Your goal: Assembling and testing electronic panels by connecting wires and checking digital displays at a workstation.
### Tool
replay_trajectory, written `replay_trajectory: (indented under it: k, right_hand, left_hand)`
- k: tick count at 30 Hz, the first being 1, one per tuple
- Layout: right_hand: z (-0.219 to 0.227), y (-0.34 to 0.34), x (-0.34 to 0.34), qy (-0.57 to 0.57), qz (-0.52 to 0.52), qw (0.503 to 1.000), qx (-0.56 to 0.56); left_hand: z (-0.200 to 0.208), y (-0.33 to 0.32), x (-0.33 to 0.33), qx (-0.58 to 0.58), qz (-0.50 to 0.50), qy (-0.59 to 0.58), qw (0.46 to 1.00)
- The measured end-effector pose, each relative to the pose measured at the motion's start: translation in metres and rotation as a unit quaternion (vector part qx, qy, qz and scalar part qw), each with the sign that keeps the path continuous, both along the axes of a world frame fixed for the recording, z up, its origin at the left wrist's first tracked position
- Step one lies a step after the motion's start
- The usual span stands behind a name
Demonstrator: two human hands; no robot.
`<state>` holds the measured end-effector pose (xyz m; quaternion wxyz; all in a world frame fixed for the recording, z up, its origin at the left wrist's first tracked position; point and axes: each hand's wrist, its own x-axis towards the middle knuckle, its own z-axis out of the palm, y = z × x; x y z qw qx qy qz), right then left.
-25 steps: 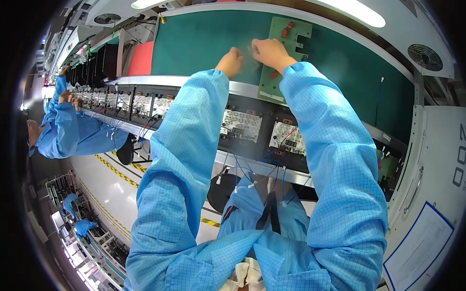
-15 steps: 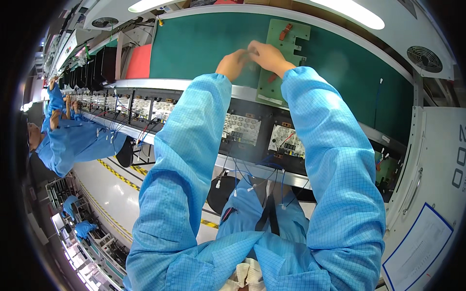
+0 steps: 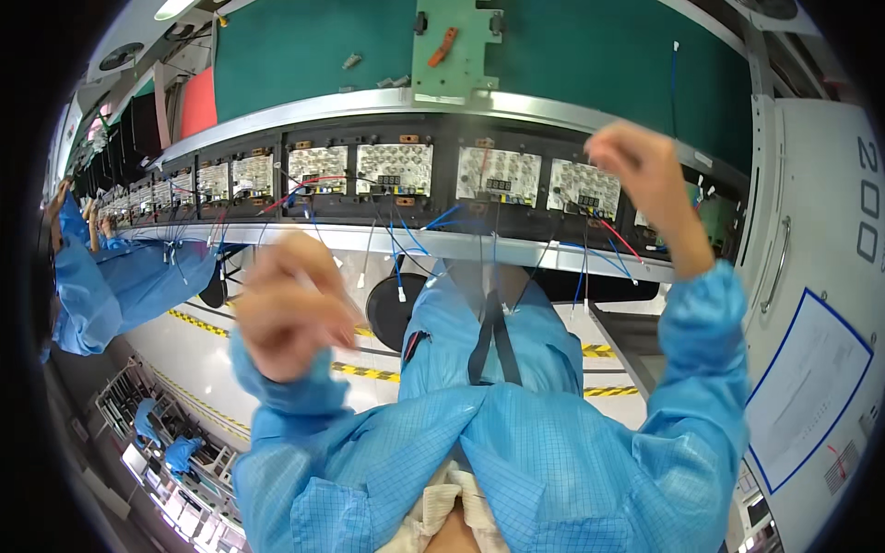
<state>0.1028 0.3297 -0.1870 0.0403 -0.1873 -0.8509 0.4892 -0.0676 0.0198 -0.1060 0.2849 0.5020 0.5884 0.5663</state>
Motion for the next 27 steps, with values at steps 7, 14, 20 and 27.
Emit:
replay_trajectory:
  k: [7, 14, 20, 27]
  right_hand:
    - [-0.041, -0.099, 0.046, 0.019, -0.14, 0.979, -0.148]
    - [-0.115, -0.106, 0.019, 0.02, -0.26, 0.961, -0.095]
    - [-0.145, -0.087, 0.007, -0.077, -0.112, 0.962, 0.238]
    - [-0.163, -0.087, 0.006, -0.127, -0.102, 0.933, 0.323]
  left_hand:
    - [-0.093, 0.025, 0.129, -0.013, 0.027, -0.247, 0.969]
    - [-0.153, 0.024, 0.135, -0.014, 0.081, -0.318, 0.944]
    - [-0.186, 0.02, 0.121, 0.009, 0.069, -0.292, 0.954]
    - [-0.208, 0.027, 0.125, 0.067, 0.036, -0.326, 0.942]
